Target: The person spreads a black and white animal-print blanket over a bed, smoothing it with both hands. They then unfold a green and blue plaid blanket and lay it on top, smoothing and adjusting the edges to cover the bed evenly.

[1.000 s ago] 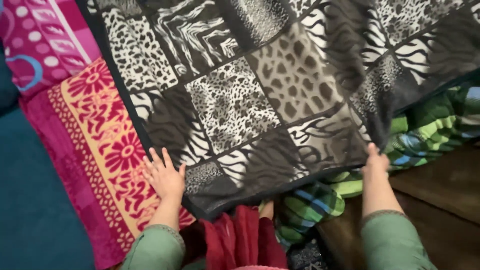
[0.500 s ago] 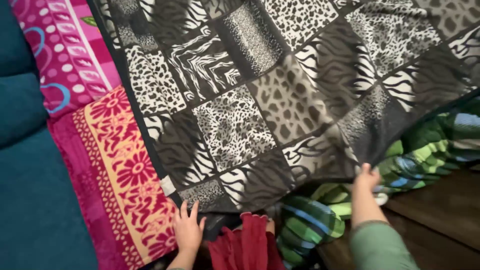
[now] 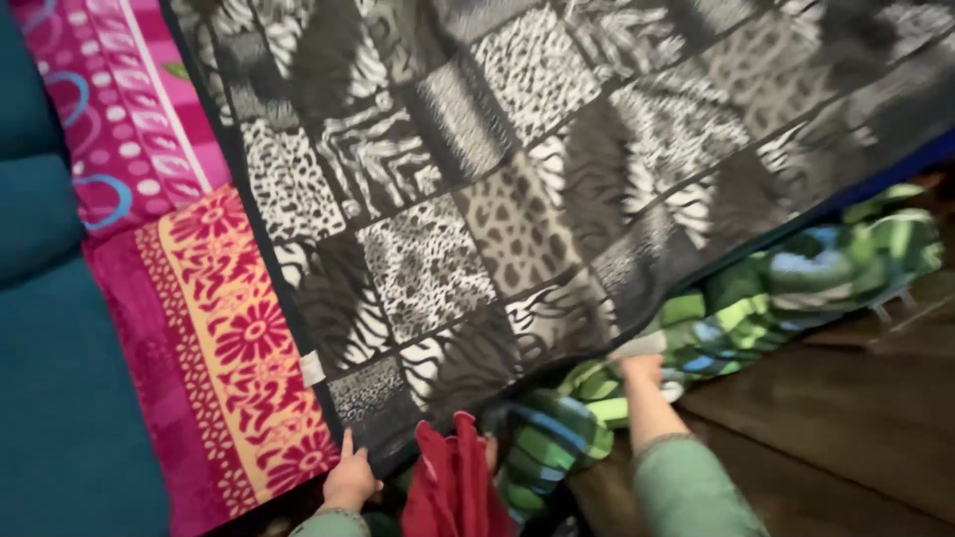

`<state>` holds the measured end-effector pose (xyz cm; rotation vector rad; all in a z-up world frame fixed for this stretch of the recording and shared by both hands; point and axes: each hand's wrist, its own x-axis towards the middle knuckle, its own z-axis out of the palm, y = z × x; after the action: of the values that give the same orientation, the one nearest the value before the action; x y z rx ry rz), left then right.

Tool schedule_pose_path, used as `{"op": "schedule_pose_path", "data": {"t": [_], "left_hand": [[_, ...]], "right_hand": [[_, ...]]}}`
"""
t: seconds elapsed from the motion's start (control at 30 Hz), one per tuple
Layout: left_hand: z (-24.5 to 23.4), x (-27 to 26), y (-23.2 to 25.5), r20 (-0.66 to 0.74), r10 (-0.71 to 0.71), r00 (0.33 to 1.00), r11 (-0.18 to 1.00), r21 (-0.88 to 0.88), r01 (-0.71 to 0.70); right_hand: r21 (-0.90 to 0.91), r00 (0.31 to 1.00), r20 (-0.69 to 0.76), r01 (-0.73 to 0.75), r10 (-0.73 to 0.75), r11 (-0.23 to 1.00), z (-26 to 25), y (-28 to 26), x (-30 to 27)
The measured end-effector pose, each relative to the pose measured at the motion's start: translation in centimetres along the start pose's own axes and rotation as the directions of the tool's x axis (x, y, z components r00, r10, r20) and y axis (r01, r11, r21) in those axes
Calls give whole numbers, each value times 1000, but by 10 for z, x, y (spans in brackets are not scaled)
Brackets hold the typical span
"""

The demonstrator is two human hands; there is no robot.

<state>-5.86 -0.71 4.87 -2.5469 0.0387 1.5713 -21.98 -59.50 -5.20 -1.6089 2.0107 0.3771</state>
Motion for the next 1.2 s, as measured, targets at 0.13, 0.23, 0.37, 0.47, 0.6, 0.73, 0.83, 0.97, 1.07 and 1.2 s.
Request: {"op": "schedule_pose_path", "data": {"t": [0.13,0.23,0.37,0.47,0.6,0.73,0.83,0.97,1.07,1.2], "left_hand": [[-79,-55,44,0,-51,999,998,-45,51],[-156,-107,76,-98,0,995,999,-48,-4],[-243,-120,101,-423,110,899,964,-174,-199],[-293,-147,111,-519,105,848,922,-270,-279],[-350,-154,112,-632,45,774,860,-370,-351],[-398,-120,97,-701,3,713,811,-415,-412],[-439,-69,84,-734,-36,678,773,-451,-446],[-488,1,48,-728,-87,680,754,-495,-433],[-534,78,21,-754,-83,651,765,-467,-443],[-580,152,-3,-724,-52,687,847,-397,-354]], "right_hand": [[-72,979,52,201,-197,977,-61,-28,-63],[0,940,26,341,-340,940,-108,-61,-83],[-30,860,-81,503,-504,864,-158,-123,-97],[-21,766,-166,627,-621,779,-211,-161,-149],[-4,593,-242,791,-768,612,-279,-209,-239],[-41,467,-263,869,-844,494,-306,-268,-264],[-49,476,-248,864,-844,501,-298,-337,-261],[-122,407,-184,894,-895,432,-231,-454,-255],[-139,401,-62,903,-914,406,-159,-550,-261],[-198,420,152,900,-895,389,-62,-646,-258]]}}
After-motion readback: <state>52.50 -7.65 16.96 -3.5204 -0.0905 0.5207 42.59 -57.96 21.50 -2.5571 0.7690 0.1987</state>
